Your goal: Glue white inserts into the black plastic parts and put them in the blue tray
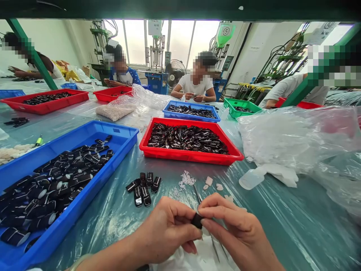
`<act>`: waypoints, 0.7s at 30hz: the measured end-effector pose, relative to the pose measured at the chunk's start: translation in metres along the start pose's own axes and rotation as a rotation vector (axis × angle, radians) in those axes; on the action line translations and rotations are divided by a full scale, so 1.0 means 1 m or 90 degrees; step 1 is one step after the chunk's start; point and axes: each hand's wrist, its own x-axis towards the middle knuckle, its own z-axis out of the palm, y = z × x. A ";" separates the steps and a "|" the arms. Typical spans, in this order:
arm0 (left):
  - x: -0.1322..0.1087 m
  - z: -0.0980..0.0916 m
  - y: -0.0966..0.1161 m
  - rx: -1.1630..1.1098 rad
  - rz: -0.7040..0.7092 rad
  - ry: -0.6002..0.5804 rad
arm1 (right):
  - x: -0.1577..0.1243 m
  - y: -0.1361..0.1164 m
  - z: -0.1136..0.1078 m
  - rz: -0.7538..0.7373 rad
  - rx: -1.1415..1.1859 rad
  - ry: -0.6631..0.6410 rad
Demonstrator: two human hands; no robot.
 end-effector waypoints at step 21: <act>0.006 -0.017 0.009 -0.215 0.005 0.129 | 0.037 0.046 0.028 -0.021 -0.444 -0.037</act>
